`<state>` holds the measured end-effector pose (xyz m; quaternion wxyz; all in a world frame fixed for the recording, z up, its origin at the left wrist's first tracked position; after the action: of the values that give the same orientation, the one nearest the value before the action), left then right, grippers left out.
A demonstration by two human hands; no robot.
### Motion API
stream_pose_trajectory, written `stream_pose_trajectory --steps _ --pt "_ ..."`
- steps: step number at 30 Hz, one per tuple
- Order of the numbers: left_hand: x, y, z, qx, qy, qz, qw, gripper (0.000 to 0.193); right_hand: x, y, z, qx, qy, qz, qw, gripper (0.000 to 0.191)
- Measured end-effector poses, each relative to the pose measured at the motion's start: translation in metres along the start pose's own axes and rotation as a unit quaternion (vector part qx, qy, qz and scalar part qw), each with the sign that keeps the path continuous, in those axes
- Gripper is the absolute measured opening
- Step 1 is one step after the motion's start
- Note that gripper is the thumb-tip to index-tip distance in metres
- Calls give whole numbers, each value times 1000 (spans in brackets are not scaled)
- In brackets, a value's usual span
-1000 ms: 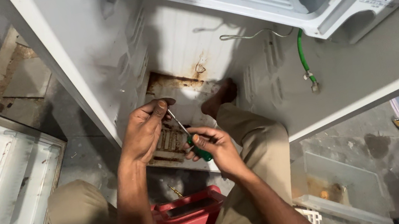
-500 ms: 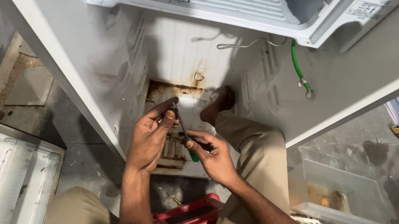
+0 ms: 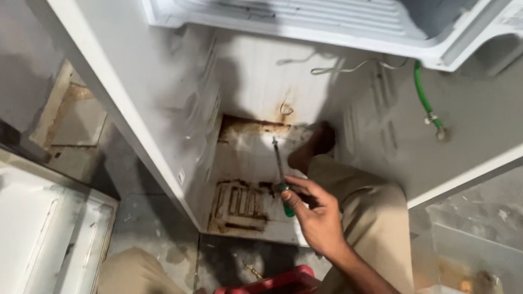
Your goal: The person crouches on a red stool beside a refrigerator lying on its back and uses a green-handled screwdriver to unscrew and loosen fasteners on the internal evaporator panel and thermostat housing. They reposition the screwdriver repeatedly on different screws and reach into the cabinet by hand.
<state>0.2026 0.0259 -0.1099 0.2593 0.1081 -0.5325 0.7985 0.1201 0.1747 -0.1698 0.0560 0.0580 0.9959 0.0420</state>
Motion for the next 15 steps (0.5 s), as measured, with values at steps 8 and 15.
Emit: stream_pose_trajectory --steps 8,15 --pt "-30 -20 -16 -31 32 -46 998 57 0 -1 3 28 20 -12 999 35" --pt "-36 -31 -18 -45 40 -64 996 58 0 -4 -2 11 32 -6 999 34"
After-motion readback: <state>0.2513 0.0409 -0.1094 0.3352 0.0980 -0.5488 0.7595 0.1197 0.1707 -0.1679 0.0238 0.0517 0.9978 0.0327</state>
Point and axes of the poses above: each hand's wrist, its own x-axis towards the middle knuckle, its own y-axis out of the back of the hand, z = x × y, the point moved 6 cm from there along x, towards the middle knuckle, and after that the axes turned 14 degrees about -y, right-handed, at the moved point
